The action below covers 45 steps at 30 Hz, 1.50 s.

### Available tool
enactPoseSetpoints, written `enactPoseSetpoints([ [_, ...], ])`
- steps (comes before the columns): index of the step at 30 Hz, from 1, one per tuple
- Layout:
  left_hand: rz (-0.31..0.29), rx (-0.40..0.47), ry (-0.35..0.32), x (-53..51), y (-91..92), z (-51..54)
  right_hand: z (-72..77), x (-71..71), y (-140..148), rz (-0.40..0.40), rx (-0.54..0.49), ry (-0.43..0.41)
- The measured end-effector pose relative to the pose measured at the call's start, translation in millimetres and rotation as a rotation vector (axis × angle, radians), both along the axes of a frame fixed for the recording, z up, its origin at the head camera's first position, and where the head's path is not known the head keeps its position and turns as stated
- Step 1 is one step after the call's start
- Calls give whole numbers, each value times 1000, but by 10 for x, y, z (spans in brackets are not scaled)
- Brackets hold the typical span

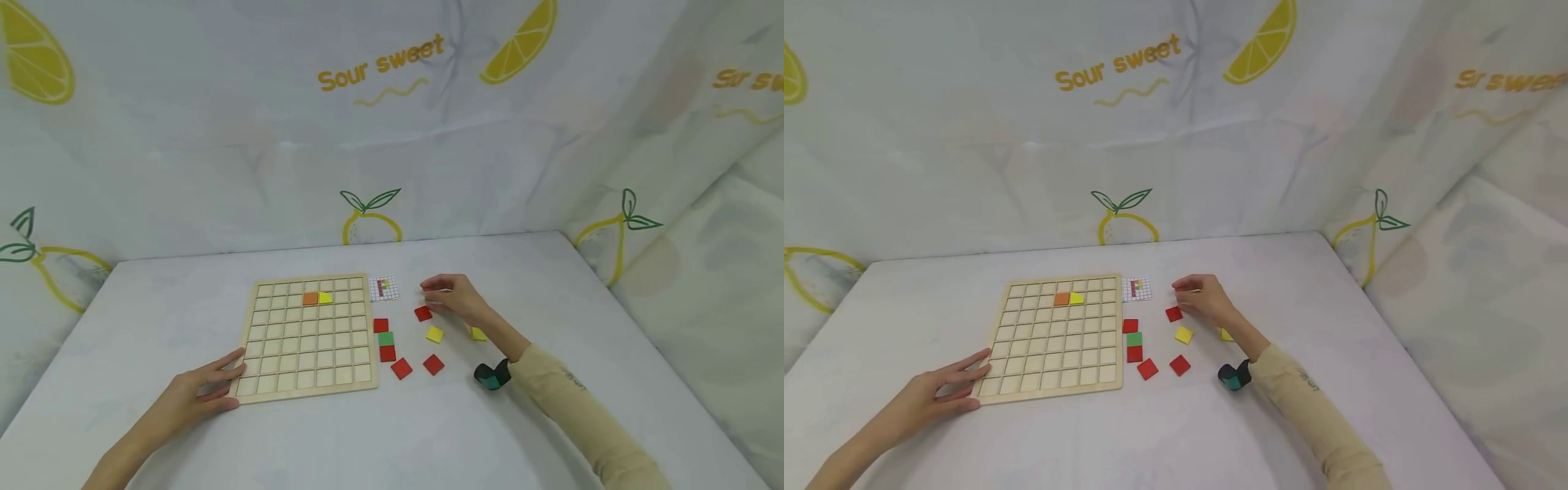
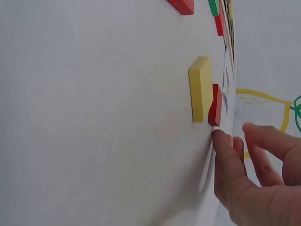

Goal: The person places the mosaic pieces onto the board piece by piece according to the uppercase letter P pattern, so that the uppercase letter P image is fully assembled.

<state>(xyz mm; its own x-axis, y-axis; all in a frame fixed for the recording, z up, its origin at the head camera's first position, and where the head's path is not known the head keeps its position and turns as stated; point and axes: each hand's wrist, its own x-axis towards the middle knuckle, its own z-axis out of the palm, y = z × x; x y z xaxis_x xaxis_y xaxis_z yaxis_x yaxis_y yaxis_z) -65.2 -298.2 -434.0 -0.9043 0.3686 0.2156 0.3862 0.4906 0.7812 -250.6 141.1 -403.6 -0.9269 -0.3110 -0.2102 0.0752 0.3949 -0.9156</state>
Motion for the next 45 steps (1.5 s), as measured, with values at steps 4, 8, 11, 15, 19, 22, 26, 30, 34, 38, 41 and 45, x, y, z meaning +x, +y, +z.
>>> enactPoseSetpoints([
  [4, 15, -8, -4, -4, 3, -1, 34, -38, 48, 125, 81, 37],
  [8, 21, -5, -9, -2, 7, 6, 30, -109, 132, 248, 109, 51],
  [11, 19, -10, -5, -2, 16, 14, 13, -161, 186, 314, 149, 53],
  [15, 30, -36, 5, 2, 21, 21, -3, -196, 202, 406, 237, 116],
  [19, 33, -44, 8, 3, 21, 20, -34, -199, 205, 454, 275, 207],
  [22, 32, -36, 2, -4, 21, 17, -51, -186, 219, 471, 250, 265],
  [26, 35, -31, -3, -3, 21, 18, -61, -168, 228, 485, 229, 313],
  [30, 36, -41, 9, 6, 24, 27, -92, -182, 231, 487, 231, 341],
  [34, 36, -45, 10, 4, 27, 37, -109, -171, 247, 436, 193, 282],
  [38, 32, -31, -7, 3, 29, 41, -101, -111, 251, 344, 130, 151],
  [41, 33, -27, -10, 4, 28, 38, -75, -61, 245, 272, 97, 80],
  [45, 32, -25, -12, 7, 25, 28, -45, -24, 238, 159, 61, -38],
])
